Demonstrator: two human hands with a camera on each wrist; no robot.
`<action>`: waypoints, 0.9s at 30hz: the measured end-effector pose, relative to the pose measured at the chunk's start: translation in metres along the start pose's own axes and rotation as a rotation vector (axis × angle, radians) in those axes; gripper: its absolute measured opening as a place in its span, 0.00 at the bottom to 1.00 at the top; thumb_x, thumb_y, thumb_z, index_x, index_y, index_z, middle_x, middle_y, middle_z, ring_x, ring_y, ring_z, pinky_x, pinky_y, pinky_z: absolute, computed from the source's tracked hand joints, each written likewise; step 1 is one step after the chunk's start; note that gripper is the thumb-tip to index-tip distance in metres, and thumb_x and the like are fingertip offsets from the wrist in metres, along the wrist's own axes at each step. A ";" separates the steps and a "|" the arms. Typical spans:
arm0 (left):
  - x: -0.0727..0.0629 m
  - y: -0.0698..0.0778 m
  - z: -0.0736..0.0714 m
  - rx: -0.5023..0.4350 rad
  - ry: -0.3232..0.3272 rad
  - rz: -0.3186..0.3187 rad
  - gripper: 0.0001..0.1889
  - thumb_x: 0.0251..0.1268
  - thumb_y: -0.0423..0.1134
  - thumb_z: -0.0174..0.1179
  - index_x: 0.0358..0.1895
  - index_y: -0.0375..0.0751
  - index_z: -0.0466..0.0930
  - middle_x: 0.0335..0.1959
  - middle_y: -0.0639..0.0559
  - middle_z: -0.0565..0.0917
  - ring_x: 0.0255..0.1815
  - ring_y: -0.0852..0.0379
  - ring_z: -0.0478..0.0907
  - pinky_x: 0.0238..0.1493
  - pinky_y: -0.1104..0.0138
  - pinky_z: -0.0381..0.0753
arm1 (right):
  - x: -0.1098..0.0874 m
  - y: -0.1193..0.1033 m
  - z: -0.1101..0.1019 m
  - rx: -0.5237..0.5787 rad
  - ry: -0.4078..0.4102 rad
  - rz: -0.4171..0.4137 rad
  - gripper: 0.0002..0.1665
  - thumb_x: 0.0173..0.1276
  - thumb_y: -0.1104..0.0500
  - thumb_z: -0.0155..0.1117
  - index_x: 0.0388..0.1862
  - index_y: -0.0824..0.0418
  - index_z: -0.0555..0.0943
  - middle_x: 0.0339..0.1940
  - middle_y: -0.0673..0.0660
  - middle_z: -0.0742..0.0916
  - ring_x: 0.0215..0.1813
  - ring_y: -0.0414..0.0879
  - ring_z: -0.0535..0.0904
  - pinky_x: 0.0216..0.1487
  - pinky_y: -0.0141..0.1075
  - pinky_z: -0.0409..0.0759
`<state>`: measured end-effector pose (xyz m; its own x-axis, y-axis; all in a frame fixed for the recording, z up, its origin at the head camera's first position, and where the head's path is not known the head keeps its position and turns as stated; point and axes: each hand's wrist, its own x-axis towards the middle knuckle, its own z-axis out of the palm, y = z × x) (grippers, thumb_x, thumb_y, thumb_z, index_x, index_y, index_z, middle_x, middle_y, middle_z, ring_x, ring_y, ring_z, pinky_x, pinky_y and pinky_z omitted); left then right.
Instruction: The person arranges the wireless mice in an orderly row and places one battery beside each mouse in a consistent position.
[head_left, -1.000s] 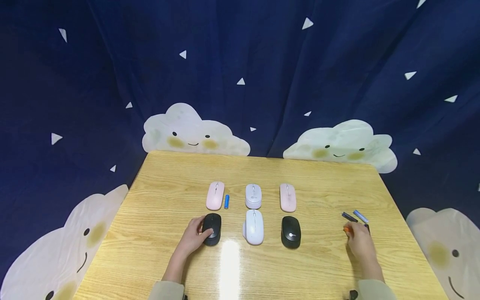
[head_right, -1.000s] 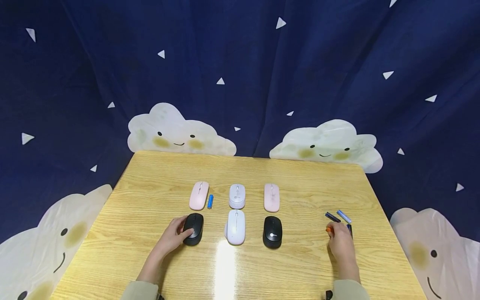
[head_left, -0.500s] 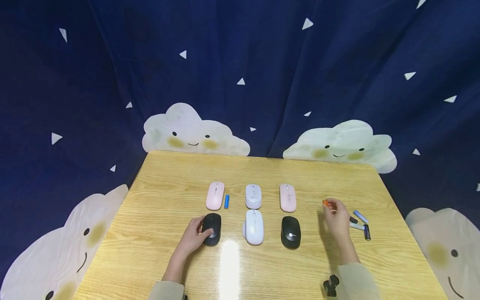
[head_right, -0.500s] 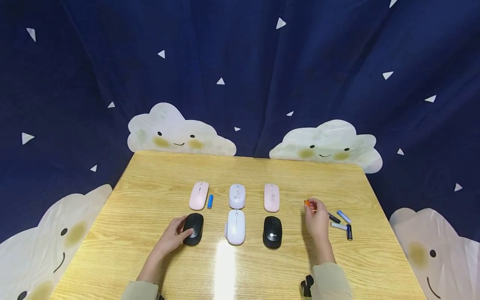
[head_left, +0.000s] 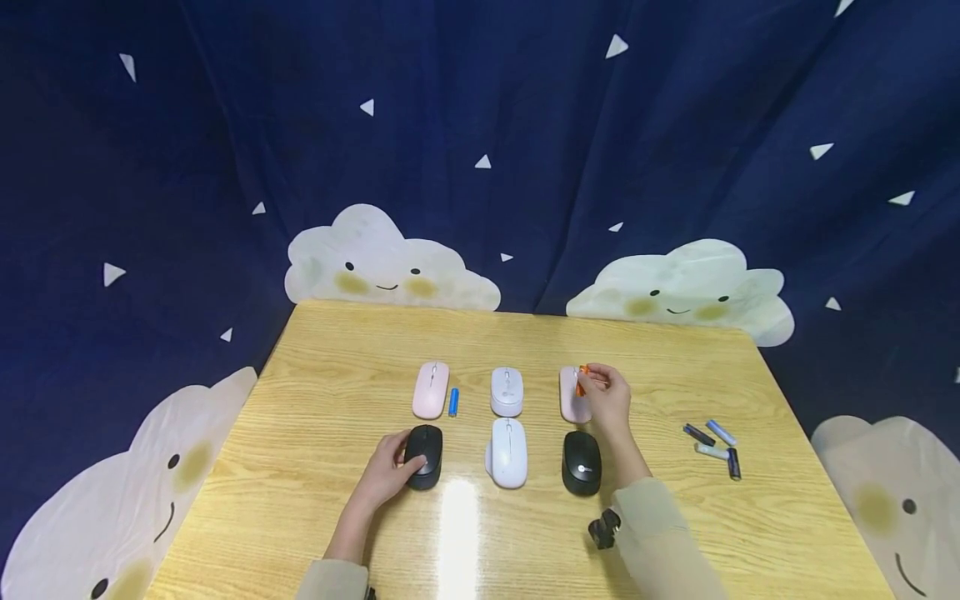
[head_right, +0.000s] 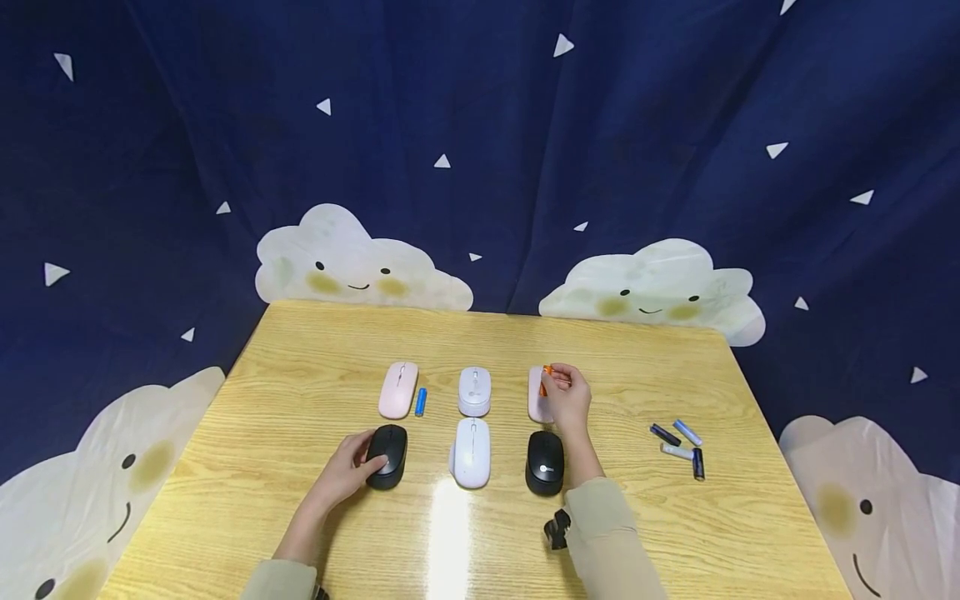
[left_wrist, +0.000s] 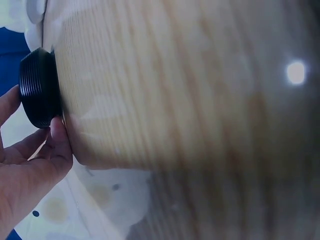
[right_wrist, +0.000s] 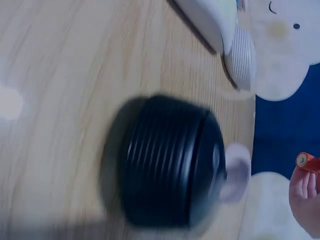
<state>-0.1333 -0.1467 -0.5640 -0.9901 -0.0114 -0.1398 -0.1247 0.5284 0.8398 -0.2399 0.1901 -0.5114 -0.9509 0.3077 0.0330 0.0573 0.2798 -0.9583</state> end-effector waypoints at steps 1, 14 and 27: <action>0.000 0.000 0.000 -0.001 0.000 -0.003 0.30 0.58 0.42 0.61 0.61 0.28 0.65 0.53 0.36 0.70 0.45 0.48 0.70 0.46 0.57 0.70 | 0.001 0.000 0.005 0.008 -0.003 0.008 0.15 0.61 0.66 0.61 0.46 0.72 0.76 0.37 0.62 0.80 0.28 0.32 0.73 0.28 0.22 0.73; 0.001 -0.001 -0.001 0.005 -0.007 -0.003 0.30 0.58 0.42 0.61 0.61 0.28 0.65 0.53 0.36 0.70 0.45 0.49 0.70 0.47 0.57 0.69 | 0.004 0.009 0.049 -0.100 -0.088 0.046 0.12 0.58 0.65 0.63 0.41 0.71 0.78 0.30 0.58 0.80 0.29 0.39 0.74 0.28 0.24 0.71; 0.001 -0.001 0.000 0.001 -0.007 -0.007 0.30 0.58 0.41 0.61 0.61 0.28 0.65 0.53 0.37 0.70 0.44 0.49 0.69 0.45 0.58 0.69 | 0.004 0.023 0.078 -0.319 -0.149 0.057 0.12 0.56 0.64 0.64 0.38 0.70 0.80 0.29 0.60 0.83 0.29 0.45 0.76 0.26 0.29 0.70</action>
<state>-0.1341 -0.1477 -0.5653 -0.9887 -0.0091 -0.1499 -0.1319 0.5294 0.8380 -0.2660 0.1269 -0.5551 -0.9761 0.2014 -0.0822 0.1811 0.5431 -0.8199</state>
